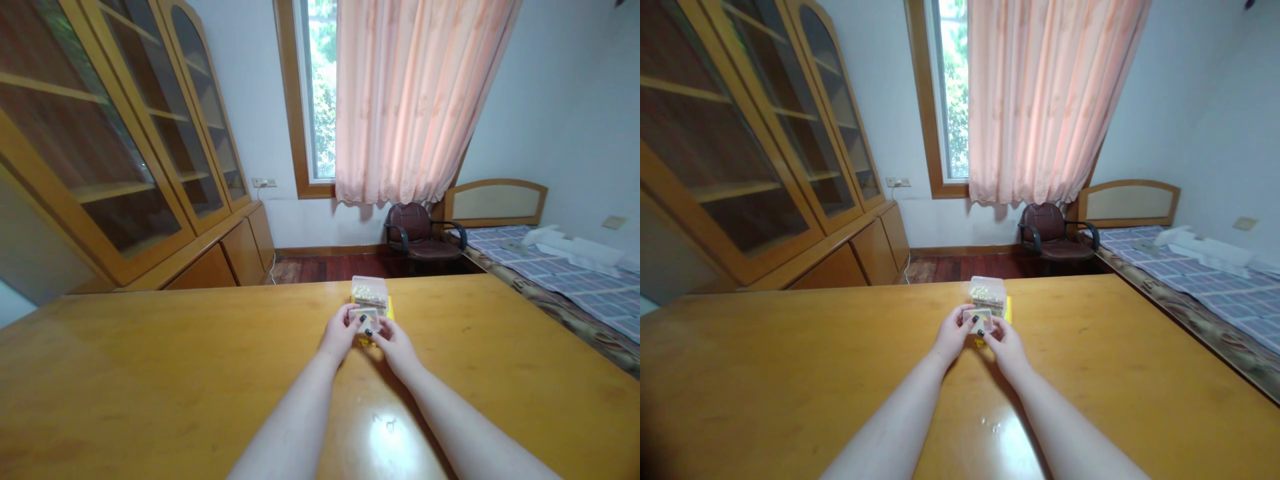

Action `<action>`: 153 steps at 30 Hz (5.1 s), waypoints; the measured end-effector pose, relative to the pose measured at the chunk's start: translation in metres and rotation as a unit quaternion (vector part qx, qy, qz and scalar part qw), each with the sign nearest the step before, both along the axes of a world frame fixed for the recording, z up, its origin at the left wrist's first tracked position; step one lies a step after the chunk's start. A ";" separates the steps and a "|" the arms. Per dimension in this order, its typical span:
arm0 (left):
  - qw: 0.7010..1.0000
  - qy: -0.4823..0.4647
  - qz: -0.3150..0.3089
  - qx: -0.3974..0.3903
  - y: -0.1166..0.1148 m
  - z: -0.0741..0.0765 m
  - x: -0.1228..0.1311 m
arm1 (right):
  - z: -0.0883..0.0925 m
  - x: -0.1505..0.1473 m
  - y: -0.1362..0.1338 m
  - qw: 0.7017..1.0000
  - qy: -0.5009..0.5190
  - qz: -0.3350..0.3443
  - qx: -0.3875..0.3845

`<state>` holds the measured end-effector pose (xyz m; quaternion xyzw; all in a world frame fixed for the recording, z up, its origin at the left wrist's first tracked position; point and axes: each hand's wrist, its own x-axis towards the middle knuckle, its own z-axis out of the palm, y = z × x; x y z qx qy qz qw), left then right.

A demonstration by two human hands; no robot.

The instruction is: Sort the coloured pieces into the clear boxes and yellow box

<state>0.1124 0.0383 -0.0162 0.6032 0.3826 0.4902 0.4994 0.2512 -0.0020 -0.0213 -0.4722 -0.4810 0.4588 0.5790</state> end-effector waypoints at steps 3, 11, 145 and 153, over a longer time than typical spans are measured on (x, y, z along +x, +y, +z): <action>0.999 -0.019 -0.017 -0.021 0.000 0.000 0.002 | 0.001 -0.001 -0.001 0.999 -0.012 0.018 -0.024; 0.993 0.008 0.112 0.036 0.006 0.003 -0.012 | 0.000 0.002 -0.005 0.998 -0.049 -0.032 0.000; 0.969 0.197 0.037 0.142 -0.003 0.011 -0.013 | -0.001 -0.004 0.003 0.994 0.100 -0.033 -0.027; 0.960 0.207 0.089 0.164 0.000 0.009 -0.013 | -0.006 -0.003 0.005 0.994 0.070 -0.061 0.055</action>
